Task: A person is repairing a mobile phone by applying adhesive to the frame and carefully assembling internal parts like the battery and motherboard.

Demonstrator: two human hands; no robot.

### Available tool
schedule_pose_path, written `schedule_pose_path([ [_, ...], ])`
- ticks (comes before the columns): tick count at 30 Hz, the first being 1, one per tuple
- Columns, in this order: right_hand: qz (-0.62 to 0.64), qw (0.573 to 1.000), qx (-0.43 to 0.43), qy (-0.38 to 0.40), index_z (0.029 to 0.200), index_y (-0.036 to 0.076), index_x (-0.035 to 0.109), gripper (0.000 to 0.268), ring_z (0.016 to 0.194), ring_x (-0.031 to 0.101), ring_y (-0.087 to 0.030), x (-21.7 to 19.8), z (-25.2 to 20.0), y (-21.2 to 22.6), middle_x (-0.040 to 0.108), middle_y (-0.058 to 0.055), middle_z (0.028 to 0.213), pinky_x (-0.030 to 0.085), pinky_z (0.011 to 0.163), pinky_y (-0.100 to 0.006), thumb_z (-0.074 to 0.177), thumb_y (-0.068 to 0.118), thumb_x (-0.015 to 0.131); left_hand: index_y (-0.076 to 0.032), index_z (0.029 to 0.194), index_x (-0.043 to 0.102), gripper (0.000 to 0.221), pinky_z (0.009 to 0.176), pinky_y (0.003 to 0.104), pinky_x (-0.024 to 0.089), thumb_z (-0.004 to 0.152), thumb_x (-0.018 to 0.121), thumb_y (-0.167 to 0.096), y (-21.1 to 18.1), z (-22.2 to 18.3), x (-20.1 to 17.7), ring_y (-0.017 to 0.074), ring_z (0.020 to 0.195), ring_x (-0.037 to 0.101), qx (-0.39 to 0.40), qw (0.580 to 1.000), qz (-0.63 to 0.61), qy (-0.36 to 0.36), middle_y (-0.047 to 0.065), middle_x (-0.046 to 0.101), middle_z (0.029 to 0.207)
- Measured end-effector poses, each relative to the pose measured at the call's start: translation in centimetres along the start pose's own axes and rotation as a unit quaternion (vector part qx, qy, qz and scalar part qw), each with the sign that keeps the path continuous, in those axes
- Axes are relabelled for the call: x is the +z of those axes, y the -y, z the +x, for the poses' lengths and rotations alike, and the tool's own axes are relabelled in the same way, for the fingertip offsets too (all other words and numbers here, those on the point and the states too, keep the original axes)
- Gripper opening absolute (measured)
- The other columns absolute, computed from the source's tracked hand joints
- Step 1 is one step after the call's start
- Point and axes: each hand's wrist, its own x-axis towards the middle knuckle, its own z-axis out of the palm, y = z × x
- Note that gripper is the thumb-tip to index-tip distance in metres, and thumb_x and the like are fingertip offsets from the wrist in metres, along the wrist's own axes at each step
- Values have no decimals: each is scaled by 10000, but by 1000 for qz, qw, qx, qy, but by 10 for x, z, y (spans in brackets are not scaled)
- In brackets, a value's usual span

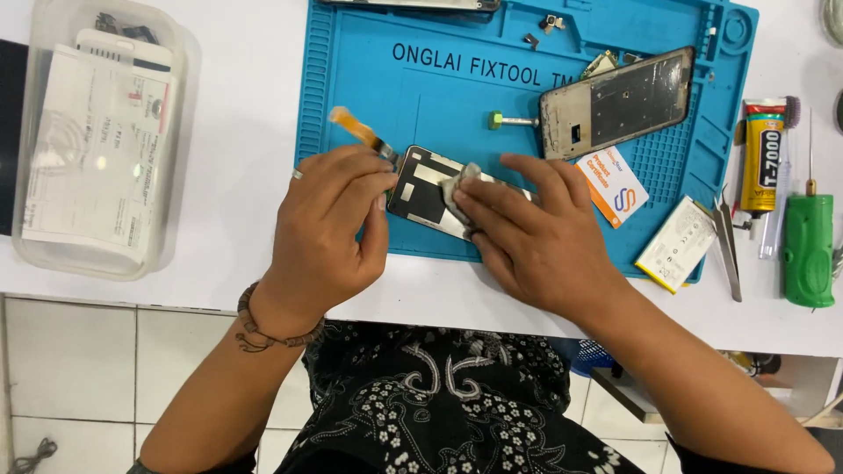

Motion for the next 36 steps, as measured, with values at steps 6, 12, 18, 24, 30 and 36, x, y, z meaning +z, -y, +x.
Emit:
schedule_pose_path([
  [6,-23,1000,11,-10,1438,146,594,431,1292,540,-385,-2,-14,4,597,-52,1377,449,1019,-540,1034,285,652,80,1075,667,141,968,505,565,1000,610,-24,-1,5,4,405,1091,671,1,1000,9,4,212,665,1080],
  [12,-30,998,57,-8,1264,96,732,328,1308,537,-405,-6,-31,1,674,-36,1341,421,998,-528,997,284,702,33,1143,669,255,957,490,514,994,723,-167,-3,2,8,369,1098,644,10,998,51,39,179,668,1129],
  [18,-13,999,41,-19,1361,102,670,391,1354,516,-398,-11,-47,-3,640,-33,1394,440,1021,-537,1007,269,685,-1,1227,640,291,889,481,474,1030,735,-193,-4,2,18,342,1046,627,17,985,159,71,156,655,1159],
  [24,7,997,73,-37,1327,78,706,367,1362,514,-426,-9,-44,-4,665,-58,1402,428,1002,-550,1003,249,725,23,1196,641,192,894,477,470,1040,680,-81,-2,6,21,356,1006,635,-6,993,102,62,160,702,1104],
  [30,-40,997,66,1,1422,164,646,436,1354,541,-416,-23,-58,-11,624,22,1479,399,1041,-536,1001,272,662,25,1173,662,144,876,455,468,1045,641,-38,2,7,20,339,988,634,-41,995,80,32,128,696,1043],
  [36,-23,999,37,-21,1402,128,652,395,1378,493,-378,-7,-34,-3,628,-10,1468,411,1079,-538,1049,304,633,38,1184,660,154,903,456,482,1057,649,-48,1,5,22,347,1014,645,-29,997,69,30,123,710,1036],
])
